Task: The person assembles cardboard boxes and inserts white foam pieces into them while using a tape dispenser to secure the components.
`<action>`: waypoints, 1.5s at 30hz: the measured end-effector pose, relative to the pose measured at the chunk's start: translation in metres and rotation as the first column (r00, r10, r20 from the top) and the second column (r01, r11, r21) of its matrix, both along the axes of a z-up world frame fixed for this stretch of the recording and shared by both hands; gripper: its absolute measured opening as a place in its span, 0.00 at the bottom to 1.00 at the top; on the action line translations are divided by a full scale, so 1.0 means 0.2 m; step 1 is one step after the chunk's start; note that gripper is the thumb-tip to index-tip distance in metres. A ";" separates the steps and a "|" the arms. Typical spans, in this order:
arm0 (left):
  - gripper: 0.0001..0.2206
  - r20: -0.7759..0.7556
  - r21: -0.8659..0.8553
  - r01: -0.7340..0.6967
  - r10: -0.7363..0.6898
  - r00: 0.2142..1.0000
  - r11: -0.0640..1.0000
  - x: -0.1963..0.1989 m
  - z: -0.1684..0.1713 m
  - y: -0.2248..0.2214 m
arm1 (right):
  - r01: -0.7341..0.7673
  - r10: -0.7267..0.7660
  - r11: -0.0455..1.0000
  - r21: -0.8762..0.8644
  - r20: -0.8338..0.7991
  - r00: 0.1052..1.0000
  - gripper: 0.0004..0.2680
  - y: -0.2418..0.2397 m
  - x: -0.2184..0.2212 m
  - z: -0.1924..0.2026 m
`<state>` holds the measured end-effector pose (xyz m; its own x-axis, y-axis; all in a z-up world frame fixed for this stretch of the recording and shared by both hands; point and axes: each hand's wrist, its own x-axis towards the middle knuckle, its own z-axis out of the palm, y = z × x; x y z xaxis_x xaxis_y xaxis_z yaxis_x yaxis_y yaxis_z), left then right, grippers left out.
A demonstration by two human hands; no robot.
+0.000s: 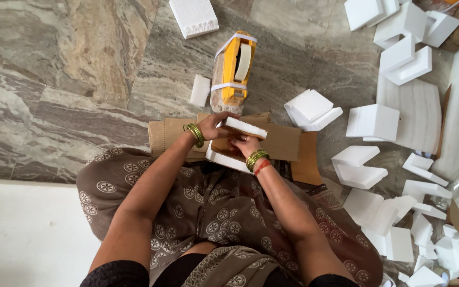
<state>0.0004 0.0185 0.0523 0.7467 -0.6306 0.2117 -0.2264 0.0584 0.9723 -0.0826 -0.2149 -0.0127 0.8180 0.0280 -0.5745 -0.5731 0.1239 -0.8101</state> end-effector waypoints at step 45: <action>0.25 0.155 0.393 -0.611 0.606 0.780 0.687 -0.16 -0.52 -0.18 | -0.254 0.594 0.480 -0.840 0.098 0.799 0.12 0.01 0.29 0.45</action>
